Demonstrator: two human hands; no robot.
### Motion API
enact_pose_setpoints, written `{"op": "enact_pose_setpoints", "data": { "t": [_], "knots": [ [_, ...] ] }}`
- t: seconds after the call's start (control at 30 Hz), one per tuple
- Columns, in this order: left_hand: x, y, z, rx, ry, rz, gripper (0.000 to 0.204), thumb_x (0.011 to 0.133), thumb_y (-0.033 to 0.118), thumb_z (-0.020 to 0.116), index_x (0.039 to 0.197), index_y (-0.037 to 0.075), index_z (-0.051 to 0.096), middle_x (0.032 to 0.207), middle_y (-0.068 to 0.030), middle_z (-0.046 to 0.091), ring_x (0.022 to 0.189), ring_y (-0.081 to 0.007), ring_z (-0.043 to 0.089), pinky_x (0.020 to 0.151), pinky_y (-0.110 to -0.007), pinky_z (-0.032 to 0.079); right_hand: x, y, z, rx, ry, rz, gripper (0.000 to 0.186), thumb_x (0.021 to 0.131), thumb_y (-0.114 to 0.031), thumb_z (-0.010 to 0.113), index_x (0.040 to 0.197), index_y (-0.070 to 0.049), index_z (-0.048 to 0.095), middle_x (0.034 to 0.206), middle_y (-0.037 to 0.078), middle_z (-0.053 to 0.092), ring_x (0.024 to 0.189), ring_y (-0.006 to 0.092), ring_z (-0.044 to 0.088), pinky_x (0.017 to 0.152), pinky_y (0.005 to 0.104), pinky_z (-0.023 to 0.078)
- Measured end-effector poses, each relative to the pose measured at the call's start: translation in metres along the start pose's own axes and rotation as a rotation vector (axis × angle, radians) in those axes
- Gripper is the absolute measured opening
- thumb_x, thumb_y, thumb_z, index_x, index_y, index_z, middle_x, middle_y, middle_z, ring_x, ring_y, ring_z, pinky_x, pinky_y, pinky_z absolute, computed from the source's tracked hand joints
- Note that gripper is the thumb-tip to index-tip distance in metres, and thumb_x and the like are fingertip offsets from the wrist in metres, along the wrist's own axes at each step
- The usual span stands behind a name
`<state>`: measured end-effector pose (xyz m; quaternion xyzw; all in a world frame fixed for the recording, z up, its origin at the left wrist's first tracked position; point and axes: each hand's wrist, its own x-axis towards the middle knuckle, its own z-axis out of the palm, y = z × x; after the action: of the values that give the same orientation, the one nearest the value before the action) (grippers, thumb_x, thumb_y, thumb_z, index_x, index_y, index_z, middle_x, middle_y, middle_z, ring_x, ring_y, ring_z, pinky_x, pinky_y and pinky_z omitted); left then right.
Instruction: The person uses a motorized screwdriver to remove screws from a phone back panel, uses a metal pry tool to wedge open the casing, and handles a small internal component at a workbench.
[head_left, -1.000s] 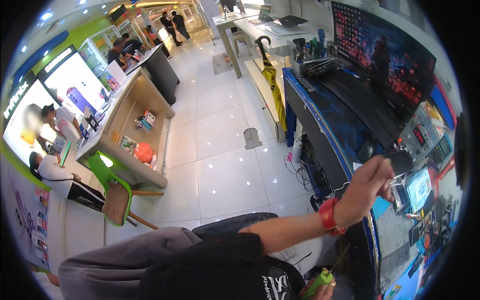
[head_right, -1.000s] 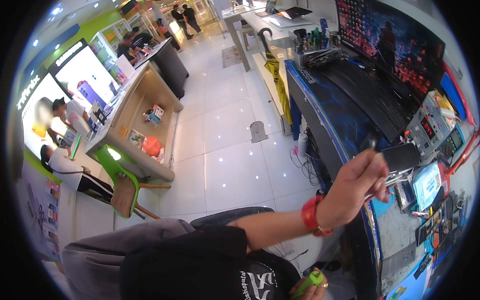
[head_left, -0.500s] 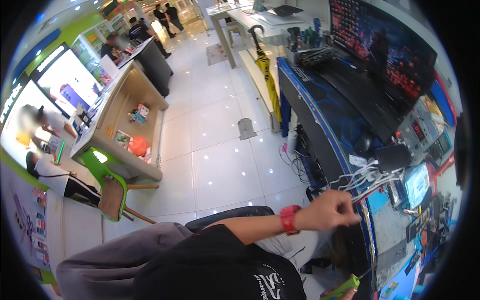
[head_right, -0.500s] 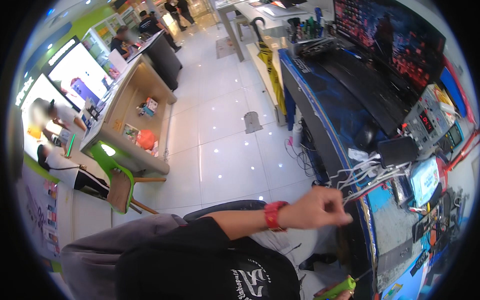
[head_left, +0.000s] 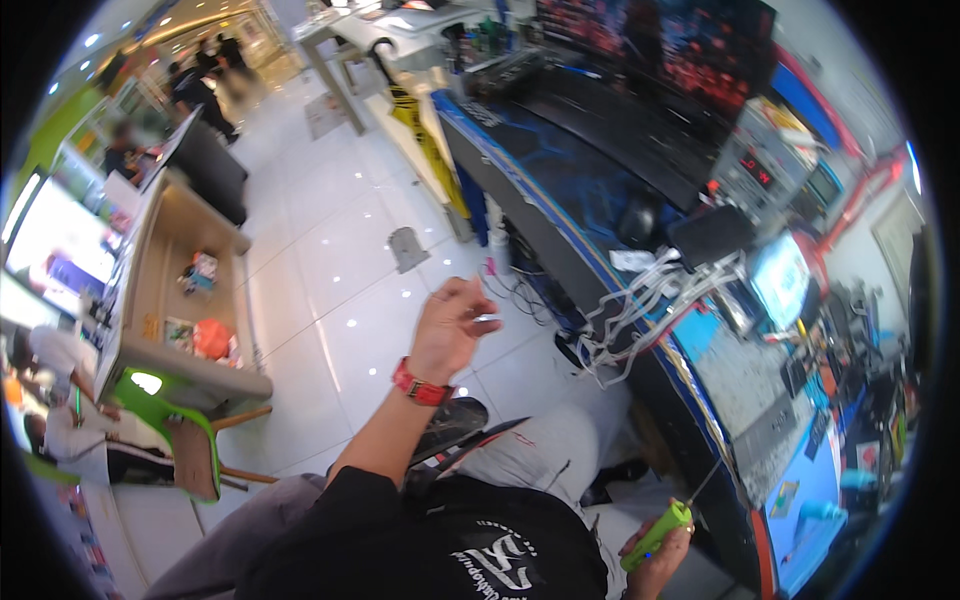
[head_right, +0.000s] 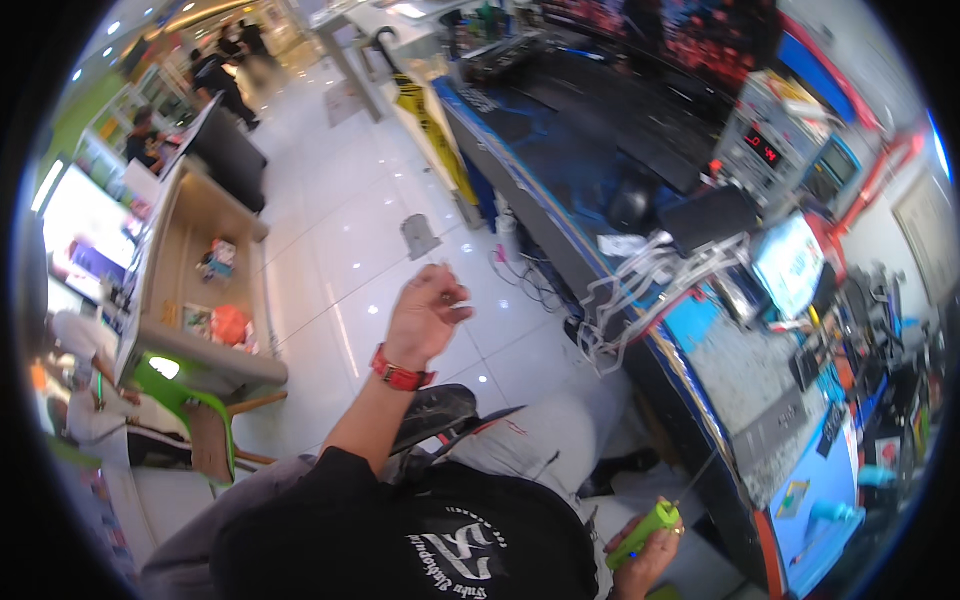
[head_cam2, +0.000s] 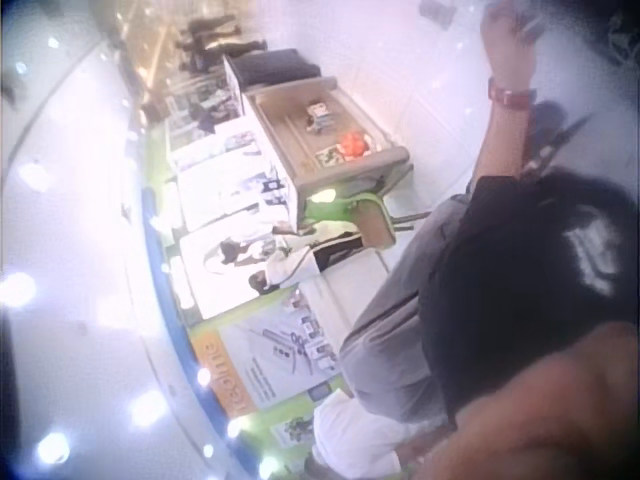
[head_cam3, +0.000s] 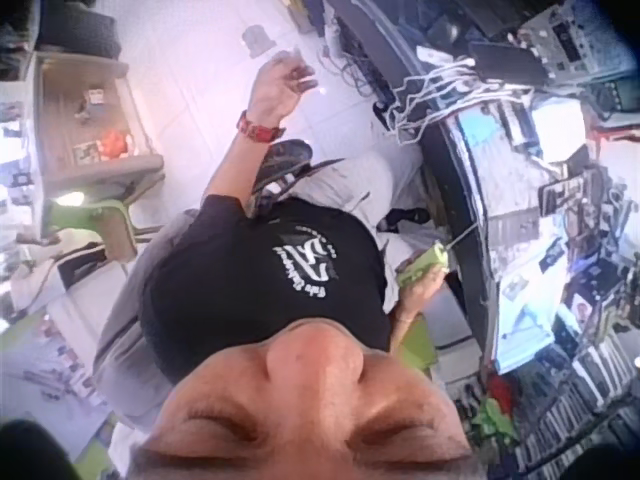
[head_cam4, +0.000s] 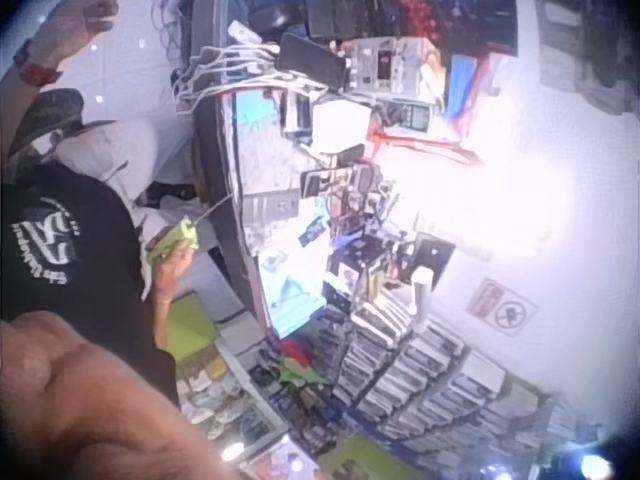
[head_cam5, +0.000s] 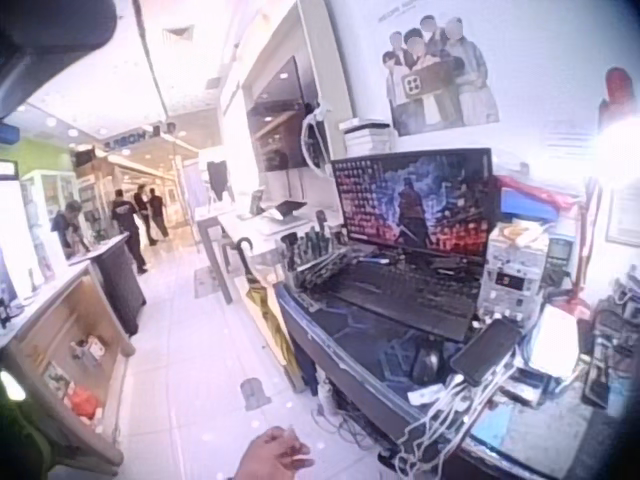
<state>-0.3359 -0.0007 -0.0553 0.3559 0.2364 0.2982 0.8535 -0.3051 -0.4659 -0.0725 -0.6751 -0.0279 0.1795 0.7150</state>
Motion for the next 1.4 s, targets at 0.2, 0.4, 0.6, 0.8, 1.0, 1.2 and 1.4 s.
{"op": "enact_pose_setpoints", "data": {
  "t": [0.2, 0.4, 0.6, 0.8, 1.0, 1.2, 1.4],
  "knots": [
    [-0.004, -0.014, -0.002, 0.183, 0.025, 0.063, 0.036, 0.113, 0.038, 0.057, 0.089, 0.012, 0.059, 0.072, 0.0021, 0.053, 0.065, -0.0128, 0.062, 0.071, -0.04, 0.065, -0.009, -0.016, 0.018, 0.018, -0.012, 0.04, 0.055, 0.114, -0.048, 0.047, 0.145, -0.003, 0.047, 0.084, 0.011, 0.062, 0.056, 0.0171, 0.061, 0.05, 0.0288, 0.05],
    [0.008, -0.011, -0.006, 0.13, 0.029, 0.153, 0.018, 0.112, 0.028, 0.059, 0.105, 0.011, 0.061, 0.092, 0.0013, 0.06, 0.083, -0.0128, 0.065, 0.082, -0.042, 0.063, -0.021, -0.015, 0.023, -0.015, -0.001, 0.065, 0.055, 0.113, -0.049, 0.047, 0.143, -0.002, 0.047, 0.083, 0.011, 0.062, 0.056, 0.0166, 0.06, 0.051, 0.028, 0.05],
    [0.009, 0.013, -0.022, 0.15, 0.049, 0.208, 0.015, 0.107, 0.023, 0.07, 0.105, 0.009, 0.065, 0.091, -0.0007, 0.066, 0.089, -0.0158, 0.072, 0.077, -0.04, 0.065, -0.02, -0.02, 0.029, -0.016, 0.002, 0.078, 0.055, 0.114, -0.049, 0.046, 0.142, -0.002, 0.048, 0.083, 0.01, 0.061, 0.057, 0.0159, 0.06, 0.051, 0.0274, 0.049],
    [0.019, 0.028, -0.049, 0.24, 0.099, 0.227, 0.025, 0.109, 0.031, 0.067, 0.105, 0.006, 0.066, 0.082, -0.0008, 0.064, 0.085, -0.0158, 0.071, 0.077, -0.04, 0.065, -0.019, -0.016, 0.03, 0.007, -0.001, 0.07, 0.053, 0.114, -0.047, 0.046, 0.143, -0.002, 0.048, 0.083, 0.01, 0.061, 0.057, 0.0162, 0.06, 0.052, 0.0278, 0.049],
    [0.048, 0.017, -0.069, 0.29, 0.243, 0.173, 0.029, 0.11, 0.029, 0.065, 0.12, 0.002, 0.065, 0.097, -0.0034, 0.068, 0.089, -0.0161, 0.069, 0.084, -0.04, 0.063, -0.024, -0.018, 0.028, 0.027, 0.016, 0.1, 0.05, 0.115, -0.042, 0.045, 0.143, -0.002, 0.048, 0.084, 0.011, 0.063, 0.058, 0.0173, 0.061, 0.054, 0.0286, 0.05],
    [0.078, 0.004, -0.161, 0.855, 0.279, 0.231, 0.034, 0.104, 0.011, 0.062, 0.133, -0.007, 0.062, 0.117, -0.0163, 0.07, 0.104, -0.0263, 0.074, 0.082, -0.038, 0.067, -0.026, -0.017, 0.009, 0.128, -0.078, 0.154, 0.045, 0.115, -0.033, 0.048, 0.147, -0.001, 0.046, 0.096, 0.011, 0.064, 0.073, 0.0162, 0.064, 0.067, 0.0306, 0.055],
    [0.096, -0.006, -0.188, 1.168, 0.291, 0.179, 0.027, 0.098, 0.004, 0.066, 0.123, -0.004, 0.069, 0.107, -0.0132, 0.074, 0.089, -0.0186, 0.073, 0.067, -0.031, 0.065, -0.028, -0.015, -0.004, 0.153, 0.001, 0.189, 0.046, 0.115, -0.038, 0.048, 0.146, -0.005, 0.048, 0.097, 0.011, 0.065, 0.072, 0.0167, 0.065, 0.067, 0.0309, 0.056]
  ]
}}
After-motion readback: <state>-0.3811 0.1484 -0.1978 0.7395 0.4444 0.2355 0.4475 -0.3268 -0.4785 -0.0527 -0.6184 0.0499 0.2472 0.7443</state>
